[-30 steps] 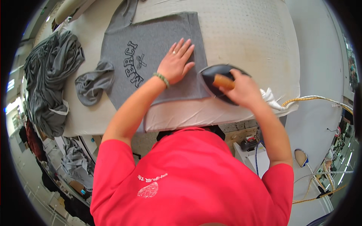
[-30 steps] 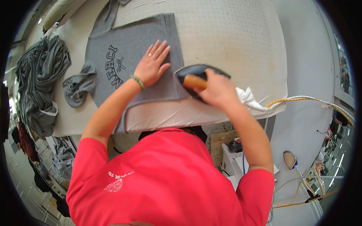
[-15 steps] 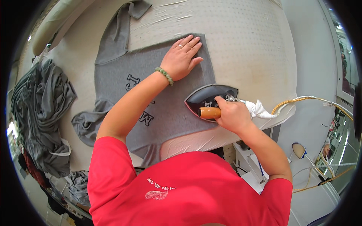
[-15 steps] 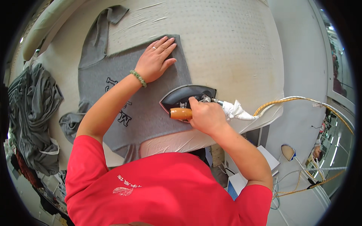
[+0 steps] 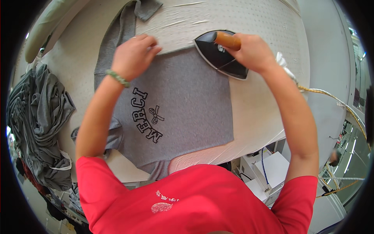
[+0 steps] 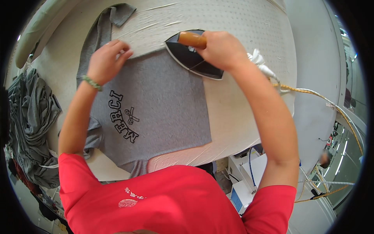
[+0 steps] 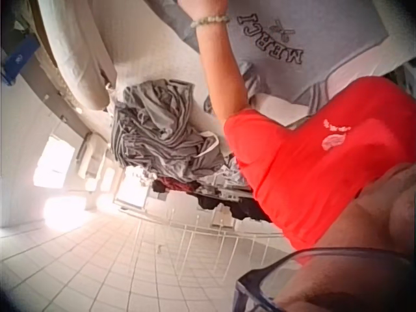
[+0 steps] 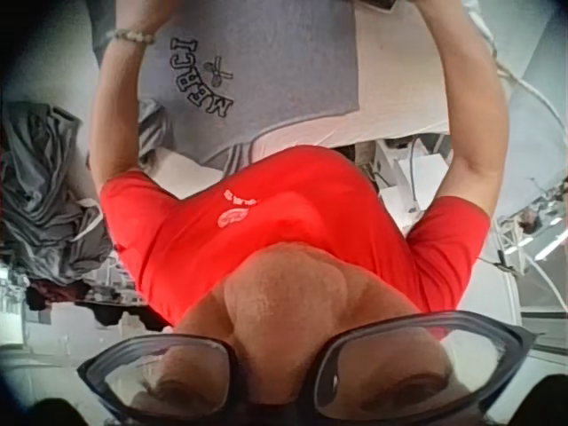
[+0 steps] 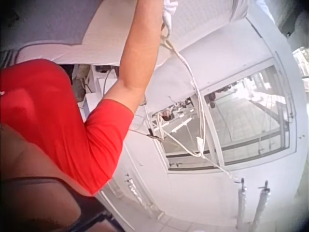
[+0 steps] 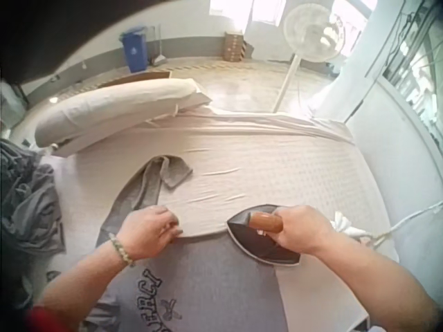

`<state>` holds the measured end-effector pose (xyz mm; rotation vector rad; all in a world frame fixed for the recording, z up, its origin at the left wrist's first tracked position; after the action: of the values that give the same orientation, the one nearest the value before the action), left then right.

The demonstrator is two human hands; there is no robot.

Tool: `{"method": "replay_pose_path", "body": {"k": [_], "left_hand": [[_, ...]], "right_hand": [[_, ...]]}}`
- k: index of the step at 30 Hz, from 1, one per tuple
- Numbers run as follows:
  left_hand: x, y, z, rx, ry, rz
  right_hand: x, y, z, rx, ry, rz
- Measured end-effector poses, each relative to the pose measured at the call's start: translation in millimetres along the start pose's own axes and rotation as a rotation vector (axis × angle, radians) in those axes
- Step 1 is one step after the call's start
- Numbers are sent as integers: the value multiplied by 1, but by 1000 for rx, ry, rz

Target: Ironing and folding a grey t-shirt on a pressing table in a garment factory.

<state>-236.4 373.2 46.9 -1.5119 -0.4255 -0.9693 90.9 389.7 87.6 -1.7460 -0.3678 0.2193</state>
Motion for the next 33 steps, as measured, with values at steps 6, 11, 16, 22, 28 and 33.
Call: {"method": "replay_pose_path", "body": {"k": [6, 11, 16, 22, 28, 33], "left_hand": [[-34, -46, -11, -436, -64, 140], [-55, -45, -4, -537, -120, 84], [-61, -43, -19, -292, 84, 200], [-110, -93, -94, 598, -281, 68], [-120, -106, -131, 317, -610, -162], [-120, -103, -112, 132, -279, -304]], "right_hand": [[-22, -17, 20, -121, -237, -41], [-73, -23, 38, -97, -334, -73], [-137, -28, 61, -145, -385, -124], [-185, -39, 75, -166, -353, -117], [-188, -43, 55, -174, -174, -11], [-214, -45, 10, -390, -45, 297]]}}
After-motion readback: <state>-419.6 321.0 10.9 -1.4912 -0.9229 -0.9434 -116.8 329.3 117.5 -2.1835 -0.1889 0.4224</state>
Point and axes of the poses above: each hand's wrist, its own z-axis towards the middle knuckle, its own y-axis out of the palm, x = y × z, the point moved 3 cm from there along z, towards the middle knuckle, and after that the axes turned 15 degrees about -z, right-handed, at the moved point
